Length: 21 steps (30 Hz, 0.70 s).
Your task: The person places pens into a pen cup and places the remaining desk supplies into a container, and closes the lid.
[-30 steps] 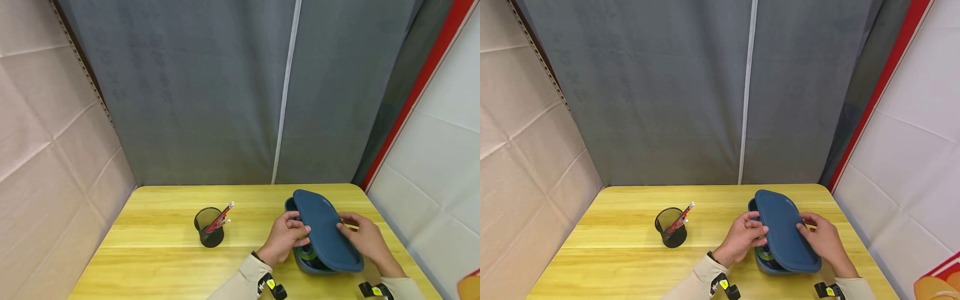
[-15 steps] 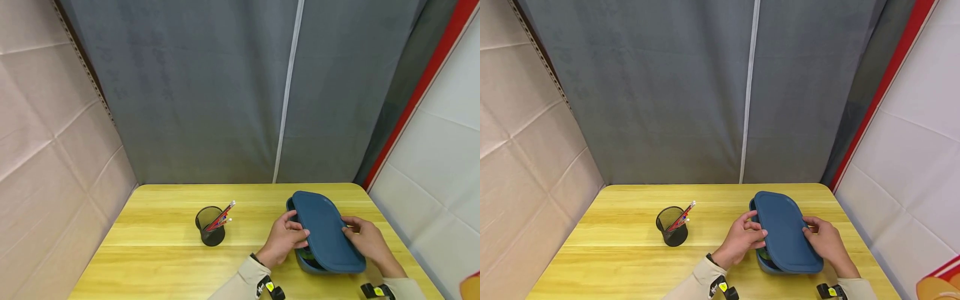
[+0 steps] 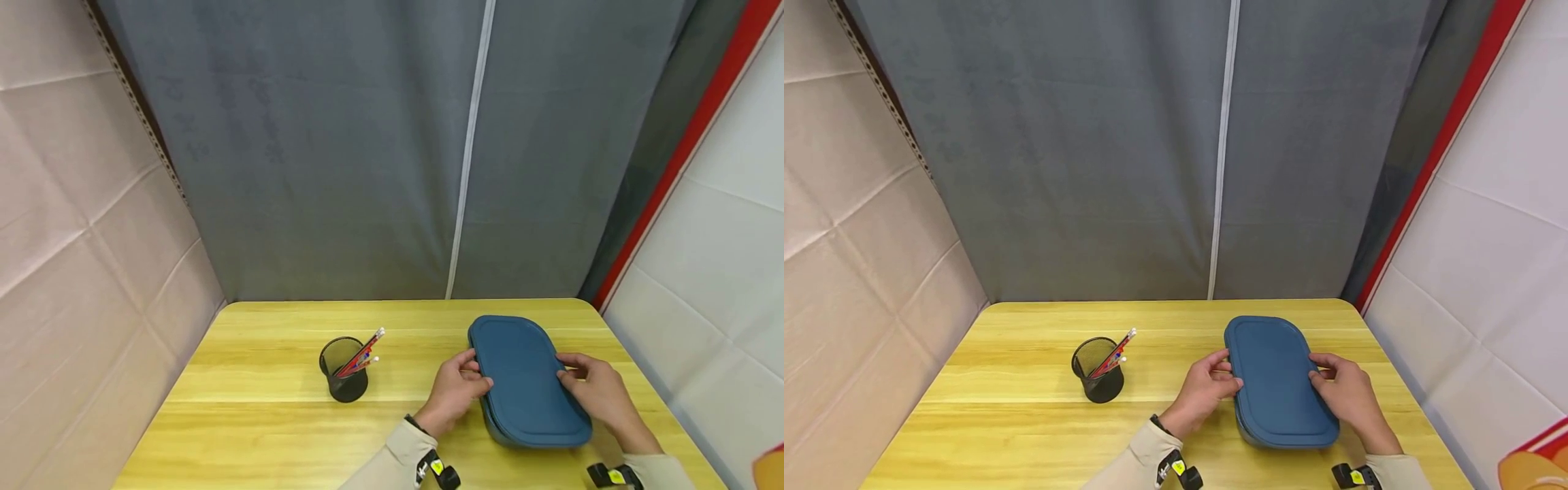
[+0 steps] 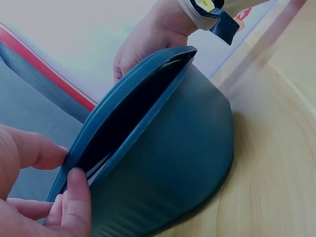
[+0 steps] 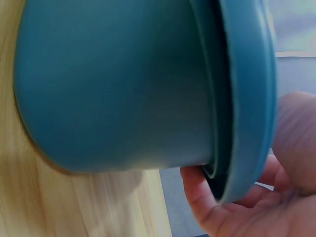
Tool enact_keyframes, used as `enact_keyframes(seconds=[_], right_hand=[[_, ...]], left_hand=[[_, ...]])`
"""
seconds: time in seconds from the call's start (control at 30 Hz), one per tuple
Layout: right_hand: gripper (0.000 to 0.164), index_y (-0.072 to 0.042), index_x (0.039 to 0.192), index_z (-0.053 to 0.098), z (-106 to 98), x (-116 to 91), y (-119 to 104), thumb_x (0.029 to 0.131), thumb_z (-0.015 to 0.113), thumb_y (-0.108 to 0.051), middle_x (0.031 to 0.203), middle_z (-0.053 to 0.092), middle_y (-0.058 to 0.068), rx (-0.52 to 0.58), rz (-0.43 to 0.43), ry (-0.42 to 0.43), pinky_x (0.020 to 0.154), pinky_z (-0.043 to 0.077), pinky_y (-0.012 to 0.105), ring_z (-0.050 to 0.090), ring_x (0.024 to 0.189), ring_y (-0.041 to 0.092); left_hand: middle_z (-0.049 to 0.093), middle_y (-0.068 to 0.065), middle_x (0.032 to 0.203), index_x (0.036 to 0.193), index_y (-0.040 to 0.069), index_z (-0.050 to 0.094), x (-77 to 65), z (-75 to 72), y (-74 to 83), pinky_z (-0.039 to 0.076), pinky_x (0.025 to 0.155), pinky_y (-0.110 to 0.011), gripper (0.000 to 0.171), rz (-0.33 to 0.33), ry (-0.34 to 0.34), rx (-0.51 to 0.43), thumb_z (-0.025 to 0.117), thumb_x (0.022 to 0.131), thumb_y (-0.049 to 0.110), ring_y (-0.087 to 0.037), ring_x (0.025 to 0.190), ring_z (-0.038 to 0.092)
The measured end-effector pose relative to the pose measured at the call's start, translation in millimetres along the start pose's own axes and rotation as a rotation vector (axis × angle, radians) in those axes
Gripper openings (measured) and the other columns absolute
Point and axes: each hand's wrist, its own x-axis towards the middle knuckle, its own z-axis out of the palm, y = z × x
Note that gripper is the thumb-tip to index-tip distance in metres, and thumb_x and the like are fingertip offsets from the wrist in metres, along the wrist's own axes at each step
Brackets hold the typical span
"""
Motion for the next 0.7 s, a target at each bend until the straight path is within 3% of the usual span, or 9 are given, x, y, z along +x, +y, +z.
enact_keyframes(seconds=[0.23,0.7], right_hand=[[0.039,0.003,0.136,0.068,1,-1,-1,0.1,0.066,-0.014,0.126,0.073,0.028,0.015,0.009,0.019,0.068,0.056,0.027,0.073,0.104,0.036],[0.037,0.001,0.132,0.071,2,4,2,0.1,0.069,-0.016,0.123,0.075,0.025,0.0,-0.01,0.036,0.07,0.056,0.029,0.073,0.099,0.032]], left_hand=[[0.059,-0.006,0.112,0.151,-0.003,0.053,4.0,-1.6,-5.2,0.05,0.075,-0.016,0.072,0.017,0.016,0.032,0.079,0.084,-0.004,-0.013,0.096,0.056],[0.056,-0.004,0.11,0.156,-0.004,0.047,7.8,-2.2,-11.7,0.049,0.073,-0.018,0.076,0.0,0.019,0.026,0.077,0.086,-0.005,-0.011,0.095,0.055]])
